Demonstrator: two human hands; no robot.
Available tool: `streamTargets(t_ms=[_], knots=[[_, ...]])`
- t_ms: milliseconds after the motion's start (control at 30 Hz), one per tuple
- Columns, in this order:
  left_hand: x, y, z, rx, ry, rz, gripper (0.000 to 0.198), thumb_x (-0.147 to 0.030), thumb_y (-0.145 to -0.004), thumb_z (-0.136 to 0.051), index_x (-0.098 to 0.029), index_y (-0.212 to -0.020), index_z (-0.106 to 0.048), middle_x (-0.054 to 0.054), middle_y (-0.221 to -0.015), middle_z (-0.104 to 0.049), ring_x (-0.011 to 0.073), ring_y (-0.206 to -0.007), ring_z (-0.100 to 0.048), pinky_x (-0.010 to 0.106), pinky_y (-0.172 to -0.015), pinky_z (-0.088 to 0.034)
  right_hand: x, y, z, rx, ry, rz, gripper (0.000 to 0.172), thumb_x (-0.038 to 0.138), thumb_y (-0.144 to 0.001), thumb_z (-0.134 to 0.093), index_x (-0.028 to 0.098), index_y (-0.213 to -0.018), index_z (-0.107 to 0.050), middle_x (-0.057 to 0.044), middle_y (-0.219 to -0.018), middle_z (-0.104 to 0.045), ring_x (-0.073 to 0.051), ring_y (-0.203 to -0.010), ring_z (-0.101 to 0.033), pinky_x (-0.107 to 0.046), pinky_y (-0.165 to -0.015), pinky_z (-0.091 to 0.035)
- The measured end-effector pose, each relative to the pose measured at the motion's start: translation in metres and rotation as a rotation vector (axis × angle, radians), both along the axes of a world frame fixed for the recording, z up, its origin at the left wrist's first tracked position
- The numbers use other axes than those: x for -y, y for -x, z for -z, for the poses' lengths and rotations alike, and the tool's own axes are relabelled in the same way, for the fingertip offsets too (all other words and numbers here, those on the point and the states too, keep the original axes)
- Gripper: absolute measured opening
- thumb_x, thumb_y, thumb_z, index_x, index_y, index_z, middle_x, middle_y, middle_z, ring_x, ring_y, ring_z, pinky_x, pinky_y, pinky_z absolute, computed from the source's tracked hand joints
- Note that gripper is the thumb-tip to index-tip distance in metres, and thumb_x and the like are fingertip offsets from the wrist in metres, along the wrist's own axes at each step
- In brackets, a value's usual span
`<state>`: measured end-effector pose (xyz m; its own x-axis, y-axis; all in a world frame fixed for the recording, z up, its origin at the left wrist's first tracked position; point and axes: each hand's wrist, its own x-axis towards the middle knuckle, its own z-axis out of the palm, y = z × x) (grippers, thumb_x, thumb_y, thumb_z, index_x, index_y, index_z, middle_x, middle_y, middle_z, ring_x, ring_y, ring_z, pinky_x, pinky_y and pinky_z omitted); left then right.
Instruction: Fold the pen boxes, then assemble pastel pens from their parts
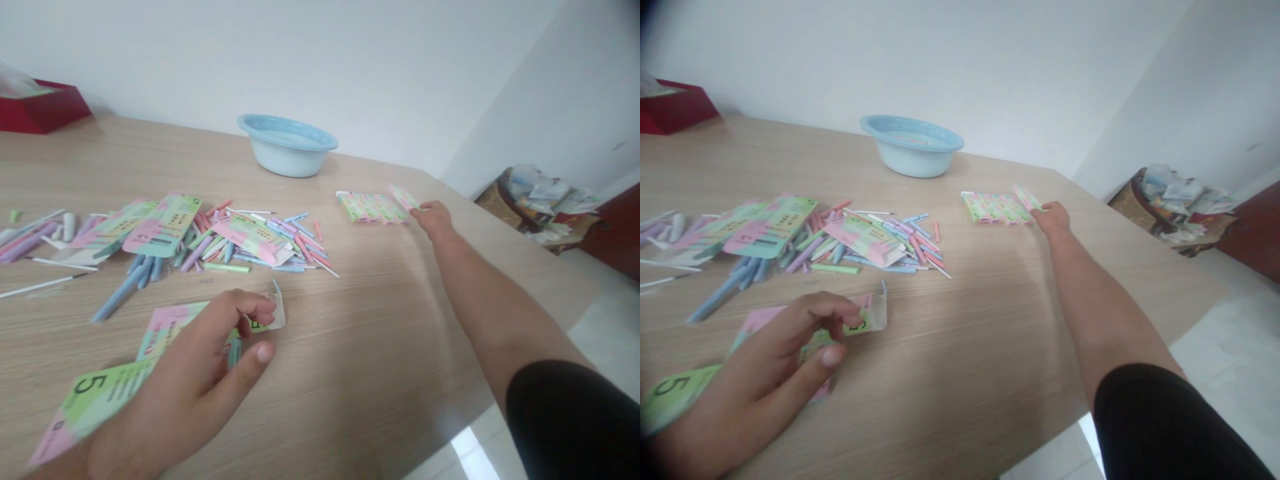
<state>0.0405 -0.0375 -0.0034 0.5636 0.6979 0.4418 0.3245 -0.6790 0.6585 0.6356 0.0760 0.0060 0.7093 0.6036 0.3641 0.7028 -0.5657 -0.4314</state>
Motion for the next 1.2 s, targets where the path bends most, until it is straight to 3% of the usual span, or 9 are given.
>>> streamTargets(t_ms=[167, 333, 500, 667, 833, 967, 1000, 1067, 1200], knots=[[0.003, 0.005, 0.009, -0.024, -0.002, -0.008, 0.026, -0.041, -0.103, -0.07, -0.033, -0.127, -0.064, 0.003, -0.113, -0.075, 0.0259, -0.099, -0.072, 0.036, -0.081, -0.061, -0.024, -0.01, 0.015, -0.031, 0.036, 0.056, 0.045, 0.039, -0.088, -0.084, 0.012, -0.124, -0.075, -0.023, -0.129, -0.076, -0.033, -0.119, -0.07, -0.043, -0.109, -0.054], [0.012, 0.002, 0.011, -0.031, 0.031, -0.062, 0.021, -0.042, -0.105, -0.065, -0.034, -0.125, -0.062, 0.003, -0.112, -0.073, 0.0264, -0.102, -0.07, 0.038, -0.084, -0.059, -0.037, -0.007, 0.027, -0.062, 0.033, 0.056, 0.047, 0.038, -0.089, -0.086, 0.012, -0.127, -0.075, -0.024, -0.131, -0.075, -0.033, -0.122, -0.069, -0.043, -0.111, -0.053], [0.008, 0.004, 0.005, -0.071, 0.021, -0.024, 0.024, -0.04, -0.101, -0.07, -0.033, -0.123, -0.063, 0.004, -0.112, -0.074, 0.0273, -0.101, -0.072, 0.039, -0.084, -0.063, -0.03, 0.002, 0.03, -0.055, -0.032, 0.058, 0.055, 0.044, -0.089, -0.085, 0.013, -0.132, -0.072, -0.027, -0.141, -0.067, -0.036, -0.13, -0.065, -0.049, -0.117, -0.05], [-0.001, 0.003, -0.001, -0.072, -0.031, 0.012, 0.019, -0.03, -0.102, -0.07, -0.03, -0.121, -0.066, 0.004, -0.111, -0.076, 0.0246, -0.097, -0.074, 0.037, -0.084, -0.062, -0.01, 0.031, 0.016, 0.023, -0.187, -0.014, 0.046, 0.037, -0.1, -0.068, 0.014, -0.139, -0.068, -0.024, -0.144, -0.067, -0.035, -0.144, -0.057, -0.051, -0.127, -0.043], [-0.021, 0.002, -0.019, -0.13, -0.096, -0.083, 0.016, -0.036, -0.103, -0.064, -0.023, -0.109, -0.07, 0.008, -0.105, -0.078, 0.0267, -0.094, -0.074, 0.041, -0.088, -0.06, 0.015, 0.097, -0.006, 0.061, -0.347, -0.209, 0.044, 0.038, -0.099, -0.067, 0.018, -0.139, -0.07, -0.019, -0.14, -0.073, -0.031, -0.127, -0.068, -0.05, -0.119, -0.051], [-0.053, 0.016, -0.044, -0.311, -0.075, -0.339, 0.019, -0.037, -0.1, -0.061, -0.021, -0.106, -0.07, 0.011, -0.105, -0.08, 0.0293, -0.094, -0.075, 0.043, -0.088, -0.058, 0.042, 0.176, -0.016, -0.016, -0.397, -0.46, 0.043, 0.041, -0.094, -0.073, 0.025, -0.134, -0.074, -0.011, -0.131, -0.078, -0.025, -0.093, -0.071, -0.049, -0.097, -0.061], [-0.06, 0.02, -0.049, -0.396, -0.066, -0.353, 0.019, -0.035, -0.098, -0.061, -0.021, -0.107, -0.07, 0.011, -0.106, -0.081, 0.0297, -0.094, -0.075, 0.042, -0.087, -0.058, 0.05, 0.197, -0.018, -0.029, -0.4, -0.537, 0.042, 0.041, -0.094, -0.074, 0.025, -0.133, -0.075, -0.011, -0.13, -0.079, -0.024, -0.087, -0.07, -0.048, -0.092, -0.062], [-0.069, 0.027, -0.055, -0.55, -0.057, -0.31, 0.023, -0.033, -0.096, -0.062, -0.02, -0.11, -0.074, 0.011, -0.108, -0.082, 0.0306, -0.096, -0.076, 0.042, -0.087, -0.057, 0.063, 0.238, -0.019, -0.061, -0.4, -0.694, 0.043, 0.041, -0.092, -0.077, 0.025, -0.132, -0.075, -0.012, -0.127, -0.079, -0.021, -0.076, -0.065, -0.047, -0.083, -0.062], [-0.074, 0.03, -0.05, -0.745, -0.117, -0.052, 0.034, -0.033, -0.096, -0.063, -0.019, -0.123, -0.078, 0.012, -0.122, -0.082, 0.0298, -0.111, -0.075, 0.04, -0.099, -0.056, 0.082, 0.3, -0.011, -0.096, -0.353, -0.942, 0.041, 0.039, -0.093, -0.076, 0.022, -0.131, -0.073, -0.011, -0.129, -0.076, -0.016, -0.068, -0.061, -0.045, -0.079, -0.062]])
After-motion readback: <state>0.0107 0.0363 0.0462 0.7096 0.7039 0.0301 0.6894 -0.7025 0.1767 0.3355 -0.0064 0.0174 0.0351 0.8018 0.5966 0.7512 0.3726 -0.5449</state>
